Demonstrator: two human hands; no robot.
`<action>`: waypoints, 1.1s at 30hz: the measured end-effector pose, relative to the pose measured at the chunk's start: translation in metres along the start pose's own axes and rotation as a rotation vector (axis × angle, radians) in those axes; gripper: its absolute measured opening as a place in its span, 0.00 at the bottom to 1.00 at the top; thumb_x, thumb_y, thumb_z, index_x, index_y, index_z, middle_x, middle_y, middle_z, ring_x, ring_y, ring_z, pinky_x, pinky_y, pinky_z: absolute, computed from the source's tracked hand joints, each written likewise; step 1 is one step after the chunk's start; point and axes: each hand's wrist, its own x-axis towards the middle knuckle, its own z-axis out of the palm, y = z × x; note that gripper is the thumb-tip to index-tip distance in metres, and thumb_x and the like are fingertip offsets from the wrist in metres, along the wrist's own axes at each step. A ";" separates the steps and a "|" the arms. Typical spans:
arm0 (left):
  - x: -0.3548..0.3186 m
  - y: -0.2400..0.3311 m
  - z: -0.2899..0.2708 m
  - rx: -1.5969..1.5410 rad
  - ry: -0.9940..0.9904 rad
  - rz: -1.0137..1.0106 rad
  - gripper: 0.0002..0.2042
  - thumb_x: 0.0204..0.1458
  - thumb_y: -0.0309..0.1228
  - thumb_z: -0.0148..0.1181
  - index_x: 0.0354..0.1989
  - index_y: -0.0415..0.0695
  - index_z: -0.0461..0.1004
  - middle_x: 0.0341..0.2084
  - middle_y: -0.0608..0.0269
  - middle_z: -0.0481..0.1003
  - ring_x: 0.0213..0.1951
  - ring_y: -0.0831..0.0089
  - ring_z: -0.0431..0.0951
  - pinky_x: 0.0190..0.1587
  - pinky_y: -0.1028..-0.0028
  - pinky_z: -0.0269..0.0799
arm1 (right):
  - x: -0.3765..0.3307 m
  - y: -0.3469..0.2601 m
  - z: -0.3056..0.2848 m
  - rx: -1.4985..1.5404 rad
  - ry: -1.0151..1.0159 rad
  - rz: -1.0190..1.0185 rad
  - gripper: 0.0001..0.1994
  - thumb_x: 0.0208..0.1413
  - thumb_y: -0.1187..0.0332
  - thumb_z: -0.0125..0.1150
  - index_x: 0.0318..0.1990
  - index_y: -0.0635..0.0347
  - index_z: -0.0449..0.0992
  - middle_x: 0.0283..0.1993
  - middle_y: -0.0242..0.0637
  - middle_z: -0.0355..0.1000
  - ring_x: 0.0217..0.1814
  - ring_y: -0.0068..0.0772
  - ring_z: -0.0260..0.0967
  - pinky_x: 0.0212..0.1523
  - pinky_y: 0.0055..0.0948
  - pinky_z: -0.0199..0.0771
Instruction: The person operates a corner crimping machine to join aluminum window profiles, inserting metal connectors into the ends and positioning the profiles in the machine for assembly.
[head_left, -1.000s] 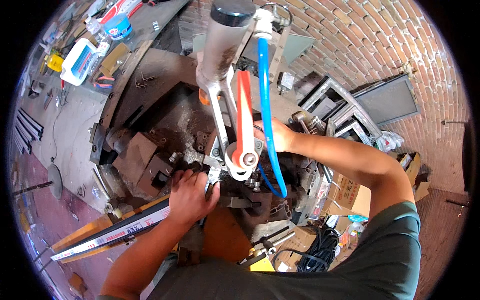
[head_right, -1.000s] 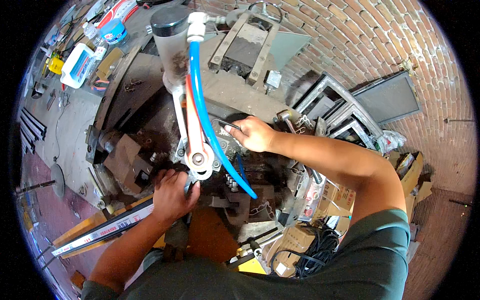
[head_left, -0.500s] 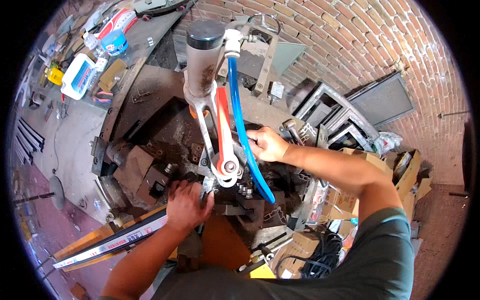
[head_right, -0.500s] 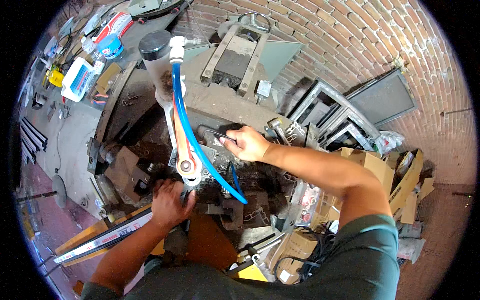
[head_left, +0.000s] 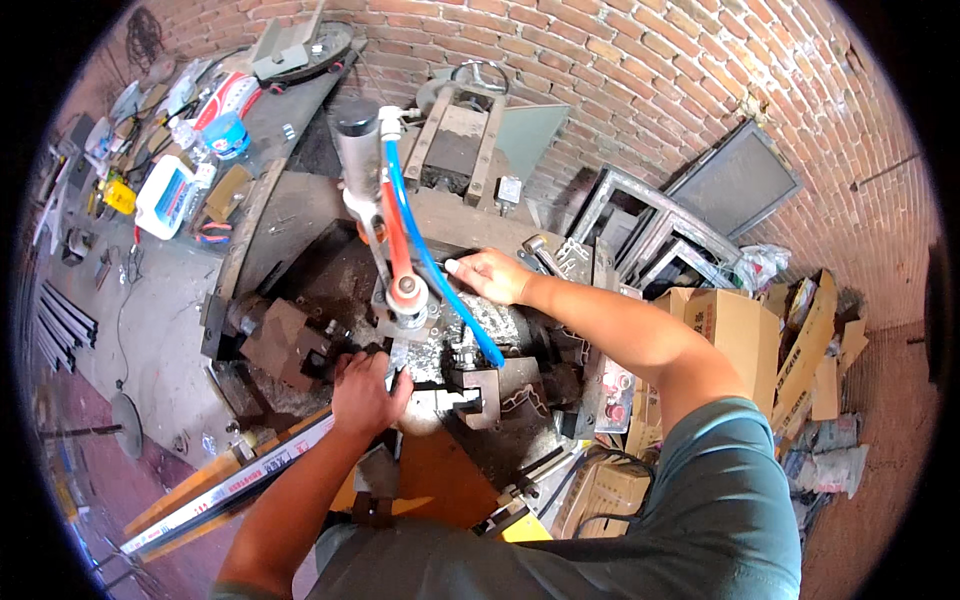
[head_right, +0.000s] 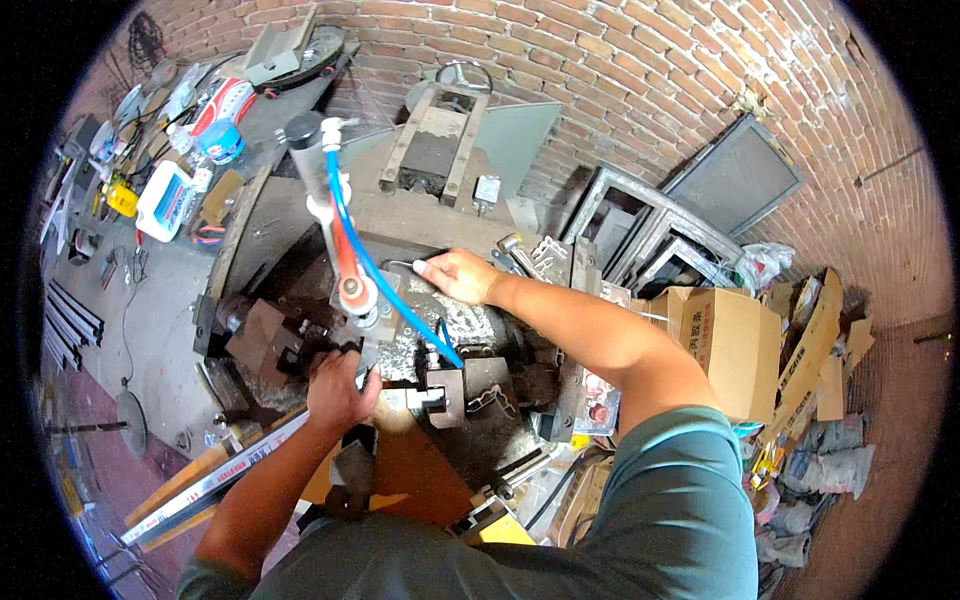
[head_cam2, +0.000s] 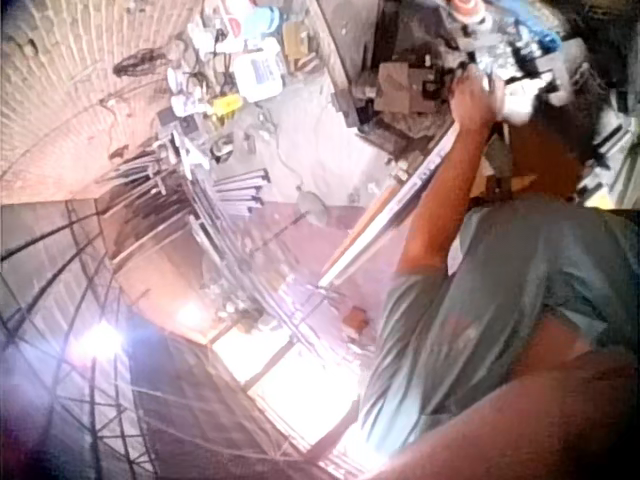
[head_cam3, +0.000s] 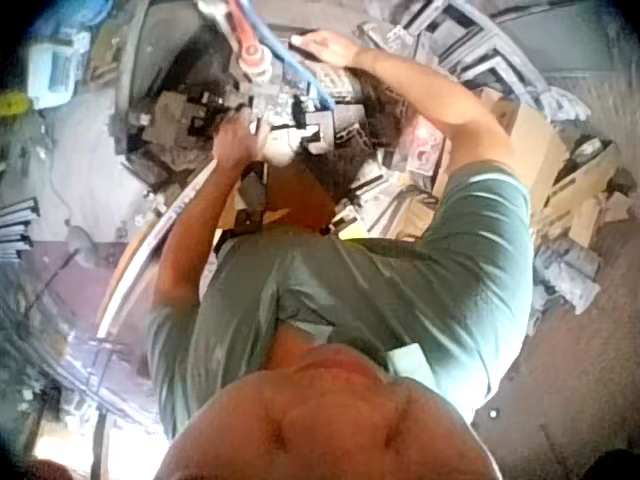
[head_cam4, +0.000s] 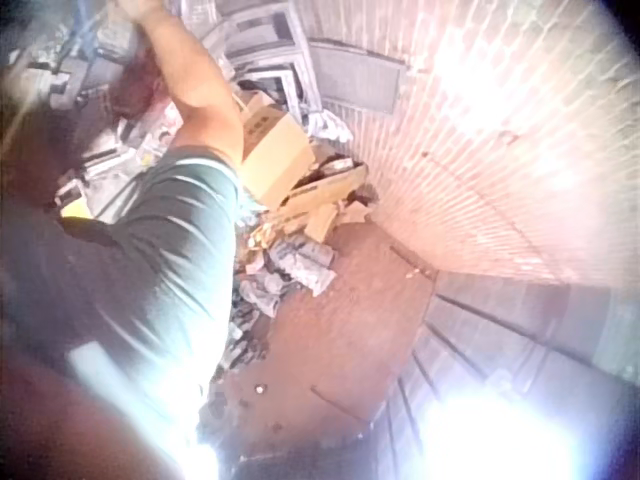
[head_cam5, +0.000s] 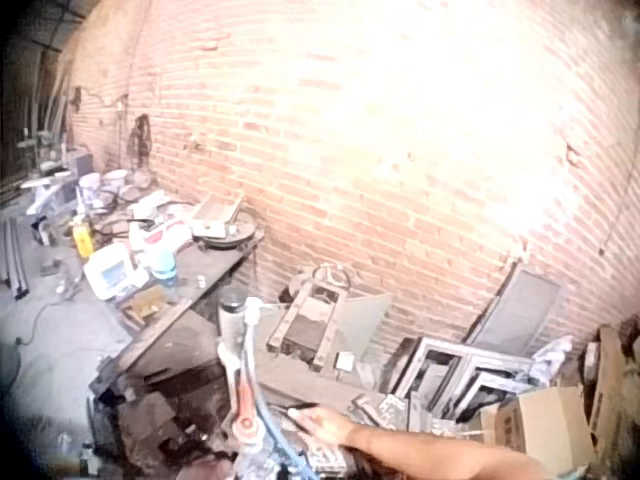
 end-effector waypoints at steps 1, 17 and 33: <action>0.000 0.000 0.002 -0.032 0.019 0.023 0.14 0.50 0.38 0.65 0.27 0.42 0.69 0.25 0.48 0.72 0.34 0.46 0.74 0.43 0.52 0.68 | 0.002 0.008 0.006 0.153 -0.030 0.132 0.27 0.73 0.47 0.47 0.31 0.62 0.75 0.21 0.31 0.66 0.27 0.26 0.62 0.35 0.33 0.68; -0.004 -0.008 -0.006 -0.027 -0.021 0.021 0.17 0.54 0.44 0.60 0.26 0.40 0.74 0.22 0.53 0.77 0.33 0.56 0.77 0.48 0.58 0.67 | -0.001 -0.002 -0.028 -0.091 -0.285 0.742 0.36 0.66 0.32 0.43 0.38 0.59 0.79 0.25 0.35 0.70 0.22 0.32 0.65 0.24 0.37 0.67; -0.024 -0.013 0.031 -0.261 0.005 -0.119 0.18 0.58 0.46 0.57 0.32 0.41 0.73 0.28 0.50 0.77 0.41 0.52 0.76 0.46 0.53 0.69 | -0.022 -0.045 -0.062 -0.287 -0.341 0.752 0.11 0.62 0.61 0.59 0.44 0.59 0.76 0.35 0.35 0.72 0.37 0.34 0.69 0.38 0.37 0.71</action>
